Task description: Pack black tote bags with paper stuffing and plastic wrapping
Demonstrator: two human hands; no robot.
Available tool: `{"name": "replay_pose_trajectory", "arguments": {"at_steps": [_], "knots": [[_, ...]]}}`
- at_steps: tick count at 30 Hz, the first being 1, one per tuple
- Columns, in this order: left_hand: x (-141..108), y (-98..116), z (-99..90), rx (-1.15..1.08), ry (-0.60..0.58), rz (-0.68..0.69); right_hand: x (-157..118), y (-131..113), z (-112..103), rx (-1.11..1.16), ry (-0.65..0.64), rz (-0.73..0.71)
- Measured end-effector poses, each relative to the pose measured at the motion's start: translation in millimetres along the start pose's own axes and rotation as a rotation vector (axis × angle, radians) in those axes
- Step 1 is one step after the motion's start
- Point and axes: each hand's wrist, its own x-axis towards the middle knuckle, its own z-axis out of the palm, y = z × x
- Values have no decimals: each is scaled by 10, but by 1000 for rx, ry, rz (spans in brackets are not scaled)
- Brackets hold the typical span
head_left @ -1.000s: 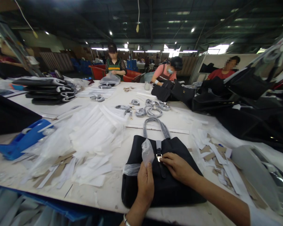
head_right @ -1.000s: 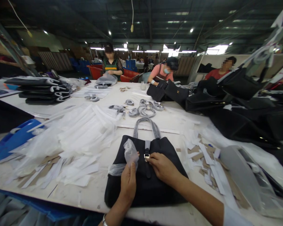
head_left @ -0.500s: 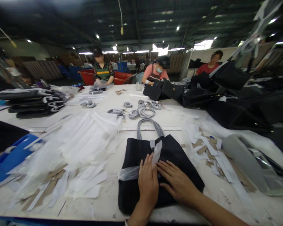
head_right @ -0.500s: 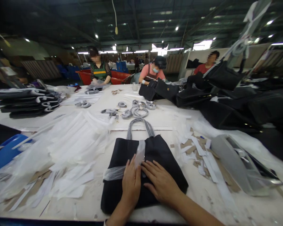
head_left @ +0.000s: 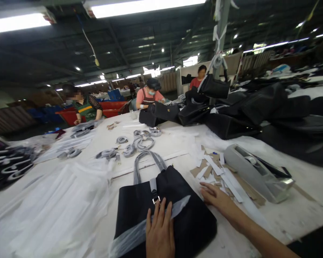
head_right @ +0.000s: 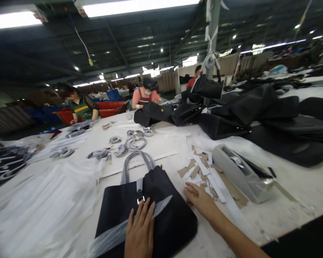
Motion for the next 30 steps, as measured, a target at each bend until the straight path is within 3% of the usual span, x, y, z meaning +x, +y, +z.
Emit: {"name": "replay_pose_trajectory", "arguments": {"at_steps": [4,8,16,19,23,26,30], "knots": [[36,58,-26,-48,13,-51,46,-120,117,-9,-45,24],[47,86,-54,-60,-10,-63,33,-170,75,28,45,20],[-2,26,-63,19,-123,-8,-127,-186,47,667,218,4],[4,53,-83,0,-139,-28,-151,-270,28,795,280,-13],[39,132,-151,-53,-146,-90,-203,-401,86,778,271,-91],[90,186,-195,-92,-180,-71,-296,-478,273,721,247,-178],[187,239,-185,-148,-224,-11,-462,-449,568,393,221,-318]]}}
